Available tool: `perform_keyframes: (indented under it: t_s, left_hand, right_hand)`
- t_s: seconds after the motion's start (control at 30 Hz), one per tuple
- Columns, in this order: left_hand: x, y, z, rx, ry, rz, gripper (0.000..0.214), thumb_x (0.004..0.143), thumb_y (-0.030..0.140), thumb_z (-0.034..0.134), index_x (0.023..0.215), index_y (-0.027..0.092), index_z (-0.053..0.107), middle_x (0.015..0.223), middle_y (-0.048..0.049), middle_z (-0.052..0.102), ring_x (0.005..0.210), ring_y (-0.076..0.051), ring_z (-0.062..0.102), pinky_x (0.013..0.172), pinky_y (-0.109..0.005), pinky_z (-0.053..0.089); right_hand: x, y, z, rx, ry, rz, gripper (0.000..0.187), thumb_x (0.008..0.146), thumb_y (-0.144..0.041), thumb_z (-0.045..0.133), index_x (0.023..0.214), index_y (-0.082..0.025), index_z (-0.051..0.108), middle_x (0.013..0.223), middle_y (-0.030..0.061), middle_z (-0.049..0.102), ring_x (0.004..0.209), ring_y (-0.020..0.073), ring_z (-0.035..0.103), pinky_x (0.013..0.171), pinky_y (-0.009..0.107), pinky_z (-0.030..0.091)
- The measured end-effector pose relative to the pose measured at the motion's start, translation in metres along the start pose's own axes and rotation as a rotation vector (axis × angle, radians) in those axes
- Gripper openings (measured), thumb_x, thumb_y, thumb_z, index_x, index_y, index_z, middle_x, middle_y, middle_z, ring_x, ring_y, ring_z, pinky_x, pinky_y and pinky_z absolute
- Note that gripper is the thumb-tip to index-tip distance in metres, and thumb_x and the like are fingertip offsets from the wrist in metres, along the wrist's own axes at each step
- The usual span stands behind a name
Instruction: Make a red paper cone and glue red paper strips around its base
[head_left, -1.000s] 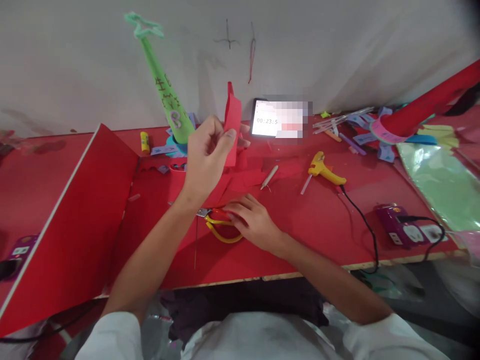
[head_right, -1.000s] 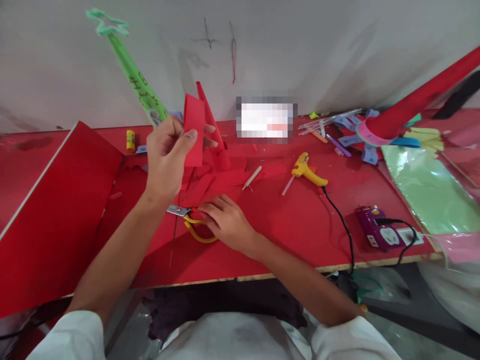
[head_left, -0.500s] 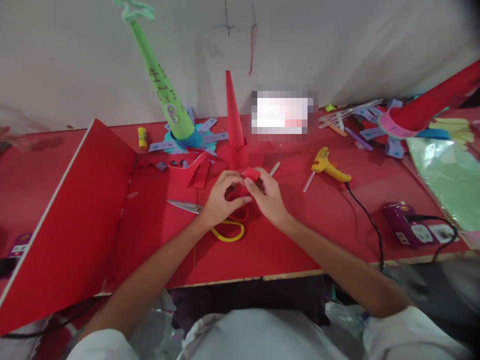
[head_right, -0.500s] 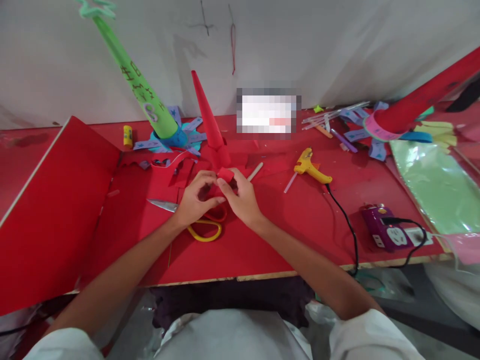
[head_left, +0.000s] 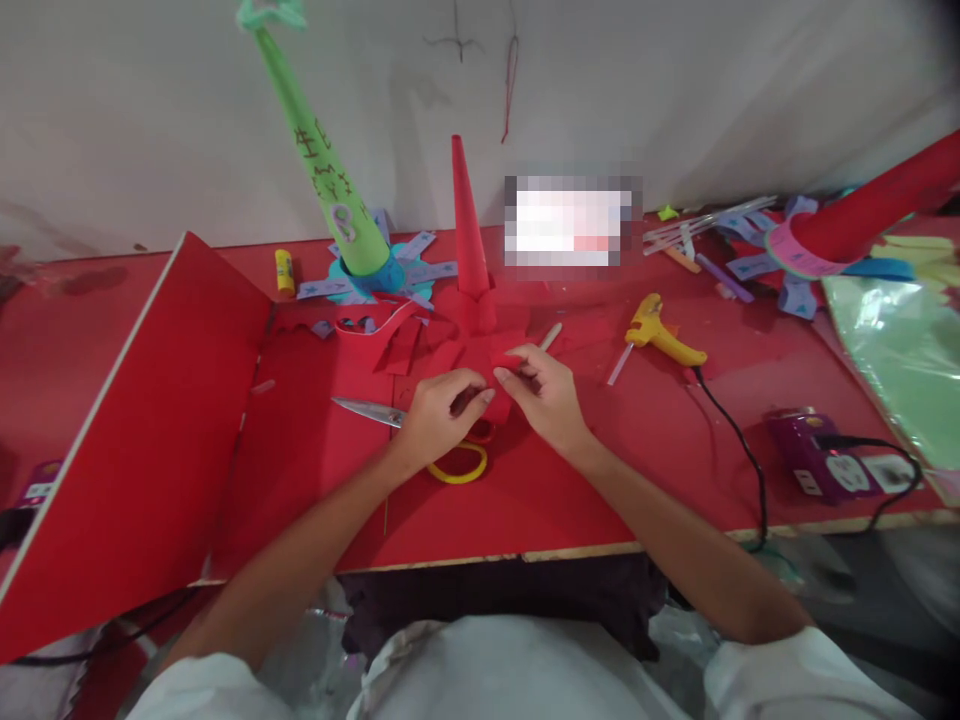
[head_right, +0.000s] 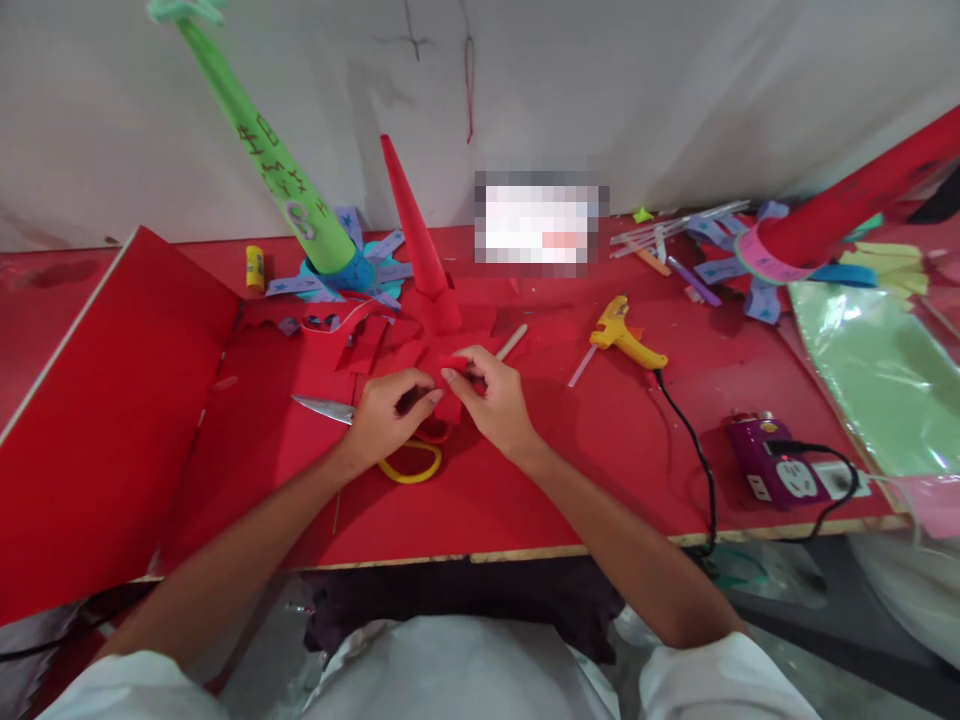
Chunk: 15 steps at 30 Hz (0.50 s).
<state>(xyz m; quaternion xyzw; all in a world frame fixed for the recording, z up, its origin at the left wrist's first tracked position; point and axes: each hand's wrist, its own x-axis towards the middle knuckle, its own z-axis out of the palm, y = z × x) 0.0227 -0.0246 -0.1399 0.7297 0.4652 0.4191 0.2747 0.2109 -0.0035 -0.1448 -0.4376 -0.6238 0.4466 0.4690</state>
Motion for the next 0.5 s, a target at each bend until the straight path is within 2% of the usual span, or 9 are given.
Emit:
perform_keyframes:
  t_s: [0.17, 0.27, 0.37, 0.5]
  left_hand:
    - [-0.0006, 0.0050, -0.0006, -0.049, 0.022, -0.068, 0.030, 0.101, 0.042, 0.064, 0.079, 0.022, 0.061, 0.061, 0.0041, 0.055, 0.052, -0.012, 0.046, 0.054, -0.027, 0.037]
    - [-0.0013, 0.0053, -0.0027, -0.063, 0.097, -0.080, 0.028, 0.103, 0.045, 0.063, 0.087, 0.022, 0.063, 0.067, 0.0031, 0.058, 0.056, -0.012, 0.051, 0.055, -0.027, 0.040]
    - [-0.0031, 0.0061, -0.0045, -0.021, 0.247, -0.015, 0.020, 0.103, 0.042, 0.065, 0.113, 0.025, 0.064, 0.074, 0.0039, 0.058, 0.059, -0.012, 0.053, 0.057, -0.026, 0.042]
    - [-0.0085, 0.0097, -0.0062, 0.049, 0.332, 0.161, 0.031, 0.102, 0.031, 0.068, 0.130, 0.029, 0.055, 0.065, 0.0099, 0.046, 0.051, -0.009, 0.043, 0.053, -0.024, 0.036]
  right_hand:
    - [0.0014, 0.0030, 0.0013, 0.006, -0.040, -0.039, 0.032, 0.097, -0.054, 0.066, 0.088, -0.024, 0.063, 0.080, 0.0008, 0.066, 0.075, 0.0181, 0.060, 0.070, 0.031, 0.049]
    - [0.0016, 0.0057, 0.0036, -0.048, -0.057, -0.079, 0.029, 0.096, -0.048, 0.065, 0.081, -0.024, 0.059, 0.075, -0.0003, 0.064, 0.070, 0.0170, 0.058, 0.071, 0.031, 0.048]
    - [0.0010, 0.0070, 0.0060, -0.138, -0.076, -0.095, 0.028, 0.095, -0.044, 0.063, 0.076, -0.025, 0.054, 0.068, -0.0021, 0.057, 0.064, 0.0157, 0.052, 0.066, 0.030, 0.043]
    - [0.0003, 0.0047, 0.0086, -0.205, -0.085, -0.153, 0.028, 0.093, -0.040, 0.058, 0.072, -0.026, 0.047, 0.066, -0.0026, 0.052, 0.063, 0.0154, 0.051, 0.065, 0.030, 0.040]
